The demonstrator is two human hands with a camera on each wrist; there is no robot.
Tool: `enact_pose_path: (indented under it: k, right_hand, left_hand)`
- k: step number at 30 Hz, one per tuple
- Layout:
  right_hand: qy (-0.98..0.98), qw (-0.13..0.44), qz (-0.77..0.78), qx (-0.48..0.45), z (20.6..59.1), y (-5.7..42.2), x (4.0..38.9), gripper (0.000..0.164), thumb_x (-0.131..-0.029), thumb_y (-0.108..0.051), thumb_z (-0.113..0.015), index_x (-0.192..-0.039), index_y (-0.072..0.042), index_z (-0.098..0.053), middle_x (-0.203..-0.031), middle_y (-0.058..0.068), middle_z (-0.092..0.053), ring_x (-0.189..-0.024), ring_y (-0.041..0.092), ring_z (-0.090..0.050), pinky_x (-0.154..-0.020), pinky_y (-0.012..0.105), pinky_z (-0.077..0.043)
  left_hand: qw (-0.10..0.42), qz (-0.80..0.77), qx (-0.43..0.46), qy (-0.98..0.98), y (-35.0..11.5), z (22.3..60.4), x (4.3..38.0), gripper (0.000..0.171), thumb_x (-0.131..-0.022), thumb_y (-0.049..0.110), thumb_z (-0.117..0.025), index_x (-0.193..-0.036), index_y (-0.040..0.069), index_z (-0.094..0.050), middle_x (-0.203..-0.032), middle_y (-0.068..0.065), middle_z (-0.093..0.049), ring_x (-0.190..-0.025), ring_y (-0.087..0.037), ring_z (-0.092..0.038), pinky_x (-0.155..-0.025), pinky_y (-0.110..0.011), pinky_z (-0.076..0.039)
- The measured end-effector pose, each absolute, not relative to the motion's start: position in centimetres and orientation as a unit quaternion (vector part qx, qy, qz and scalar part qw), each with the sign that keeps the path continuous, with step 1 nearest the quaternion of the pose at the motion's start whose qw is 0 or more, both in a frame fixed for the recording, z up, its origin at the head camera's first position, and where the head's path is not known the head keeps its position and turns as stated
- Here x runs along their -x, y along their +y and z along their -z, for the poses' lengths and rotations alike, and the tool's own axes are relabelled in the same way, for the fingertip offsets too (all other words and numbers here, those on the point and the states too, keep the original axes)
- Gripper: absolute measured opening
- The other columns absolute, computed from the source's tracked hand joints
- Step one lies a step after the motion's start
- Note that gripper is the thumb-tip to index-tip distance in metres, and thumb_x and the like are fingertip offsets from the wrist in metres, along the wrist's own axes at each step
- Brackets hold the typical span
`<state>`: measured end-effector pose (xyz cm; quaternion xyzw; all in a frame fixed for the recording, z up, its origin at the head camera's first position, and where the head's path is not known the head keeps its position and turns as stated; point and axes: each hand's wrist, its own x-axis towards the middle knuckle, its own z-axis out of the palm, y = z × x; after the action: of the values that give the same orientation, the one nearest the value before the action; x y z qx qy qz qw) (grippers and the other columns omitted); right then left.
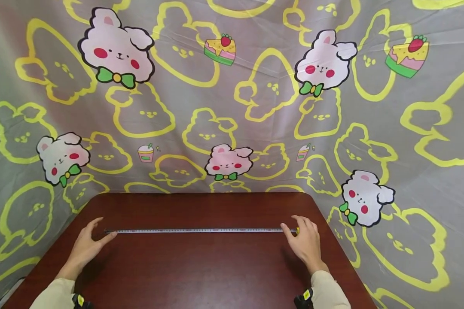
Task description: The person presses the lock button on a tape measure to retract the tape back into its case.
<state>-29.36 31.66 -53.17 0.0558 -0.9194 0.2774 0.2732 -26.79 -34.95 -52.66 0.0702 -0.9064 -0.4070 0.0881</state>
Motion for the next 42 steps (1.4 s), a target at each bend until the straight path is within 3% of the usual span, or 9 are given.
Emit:
enact_pose_path:
  k: [11, 17, 22, 27, 35, 42]
  right_hand:
    - [-0.921, 0.254, -0.294, 0.003, 55.4, 34.2, 29.5, 0.057, -0.096, -0.049, -0.07, -0.13, -0.004, -0.064, -0.132, 0.028, -0.053, -0.119, 0.052, -0.042, -0.094, 0.069, -0.03]
    - [-0.932, 0.204, -0.296, 0.04, 56.6, 35.8, 29.5, 0.065, -0.098, -0.055, -0.065, -0.142, -0.008, -0.057, -0.138, 0.031, -0.048, -0.122, 0.057, -0.04, -0.094, 0.069, -0.03]
    - [-0.948, 0.139, -0.281, 0.057, 57.2, 36.6, 29.7, 0.079, -0.095, -0.066, -0.061, -0.151, -0.012, -0.047, -0.144, 0.033, -0.045, -0.127, 0.059, -0.037, -0.097, 0.072, -0.027]
    - [-0.956, 0.11, -0.266, 0.056, 57.8, 36.8, 30.0, 0.087, -0.09, -0.072, -0.064, -0.154, -0.016, -0.047, -0.147, 0.03, -0.044, -0.132, 0.059, -0.032, -0.101, 0.073, -0.021]
    - [-0.957, 0.133, -0.25, 0.056, 58.3, 36.9, 30.4, 0.071, -0.094, -0.056, -0.071, -0.15, -0.017, -0.052, -0.145, 0.029, -0.047, -0.126, 0.059, -0.038, -0.097, 0.072, -0.025]
    - [-0.955, 0.134, -0.259, 0.059, 58.3, 37.1, 30.5, 0.068, -0.094, -0.05, -0.073, -0.148, -0.014, -0.053, -0.144, 0.03, -0.049, -0.124, 0.058, -0.042, -0.097, 0.071, -0.026]
  left_hand:
    - [0.044, 0.466, -0.112, -0.877, -37.0, 54.2, 28.0, 0.094, -0.097, 0.03, -0.073, -0.16, -0.005, -0.012, -0.153, -0.04, -0.025, -0.14, -0.059, -0.023, -0.108, -0.071, -0.025]
    - [0.068, 0.458, -0.127, -0.877, -37.8, 55.5, 28.6, 0.079, -0.097, 0.024, -0.072, -0.155, -0.007, -0.026, -0.149, -0.038, -0.034, -0.136, -0.056, -0.031, -0.107, -0.069, -0.025]
    - [0.073, 0.418, -0.15, -0.893, -37.5, 56.0, 29.4, 0.07, -0.096, 0.026, -0.072, -0.15, -0.004, -0.04, -0.152, -0.036, -0.031, -0.133, -0.061, -0.029, -0.098, -0.074, -0.02]
    - [0.069, 0.392, -0.173, -0.901, -37.0, 56.1, 29.9, 0.061, -0.096, 0.028, -0.073, -0.144, -0.003, -0.051, -0.152, -0.036, -0.027, -0.13, -0.064, -0.026, -0.094, -0.075, -0.02]
    - [0.097, 0.396, -0.184, -0.894, -36.8, 56.5, 30.0, 0.059, -0.093, 0.04, -0.076, -0.13, -0.003, -0.061, -0.147, -0.033, -0.04, -0.126, -0.06, -0.035, -0.093, -0.073, -0.022]
    - [0.15, 0.449, -0.196, -0.859, -36.6, 56.8, 29.8, 0.05, -0.094, 0.032, -0.079, -0.122, -0.005, -0.063, -0.127, -0.032, -0.059, -0.117, -0.048, -0.052, -0.097, -0.069, -0.02]
